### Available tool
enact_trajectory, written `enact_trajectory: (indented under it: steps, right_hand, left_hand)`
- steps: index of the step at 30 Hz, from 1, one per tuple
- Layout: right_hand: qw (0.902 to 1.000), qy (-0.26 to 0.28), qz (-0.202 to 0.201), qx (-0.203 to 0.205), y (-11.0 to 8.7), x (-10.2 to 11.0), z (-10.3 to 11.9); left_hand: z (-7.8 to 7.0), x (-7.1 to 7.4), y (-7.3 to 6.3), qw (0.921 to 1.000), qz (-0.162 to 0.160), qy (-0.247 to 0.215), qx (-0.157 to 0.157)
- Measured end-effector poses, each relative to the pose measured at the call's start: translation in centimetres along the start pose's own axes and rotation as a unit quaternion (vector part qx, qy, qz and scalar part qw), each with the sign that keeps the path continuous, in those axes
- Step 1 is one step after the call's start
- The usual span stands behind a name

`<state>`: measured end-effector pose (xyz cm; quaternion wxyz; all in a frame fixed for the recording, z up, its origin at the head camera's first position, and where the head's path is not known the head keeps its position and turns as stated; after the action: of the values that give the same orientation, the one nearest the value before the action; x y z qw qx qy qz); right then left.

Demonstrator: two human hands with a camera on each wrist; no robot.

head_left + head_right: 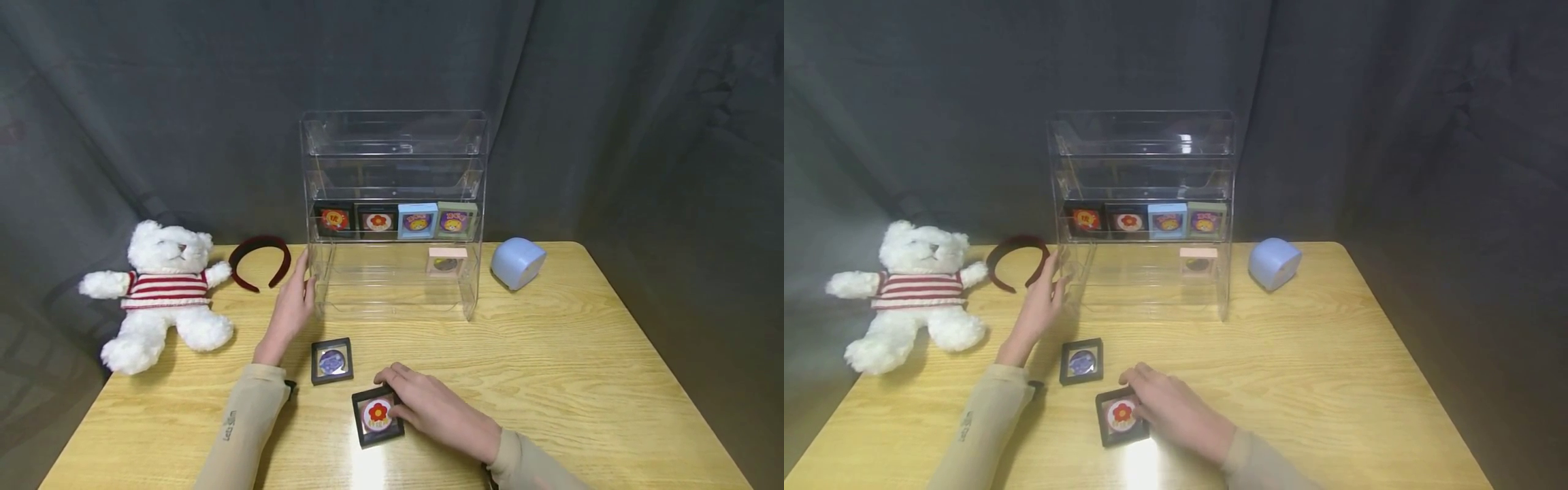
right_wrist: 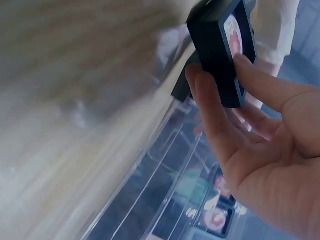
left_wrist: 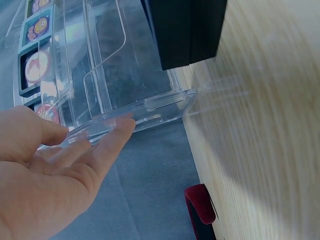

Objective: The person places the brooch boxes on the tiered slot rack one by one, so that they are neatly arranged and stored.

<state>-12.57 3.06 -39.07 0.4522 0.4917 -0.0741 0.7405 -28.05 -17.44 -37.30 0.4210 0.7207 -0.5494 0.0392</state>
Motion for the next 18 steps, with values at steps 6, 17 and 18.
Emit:
enact_trajectory:
  steps: [6,17,18]
  right_hand:
    - [0.9993,-0.012,-0.035,0.003,0.8,1.5,-0.7]
    - [0.9966,-0.033,-0.075,-0.006,2.2,3.2,-2.4]
    - [0.9962,-0.033,-0.08,-0.005,2.3,3.4,-2.5]
  left_hand:
    - [-0.1,0.0,0.0,1.0,-0.003,0.001,-0.004]
    - [-0.2,0.1,0.0,0.9998,-0.011,0.0,-0.014]
    - [-0.2,0.1,0.0,0.9999,-0.01,0.0,-0.012]
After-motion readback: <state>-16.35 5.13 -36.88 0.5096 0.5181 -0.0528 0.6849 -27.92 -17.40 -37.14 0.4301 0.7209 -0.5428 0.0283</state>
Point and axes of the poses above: each hand's wrist, its own y-axis towards the middle knuckle, its own x-axis out of the back of the hand, z = x × y, the point moved 9 cm from there along y, towards the middle knuckle, and after that the axes turned 13 degrees about -z, right-handed, at the moved point
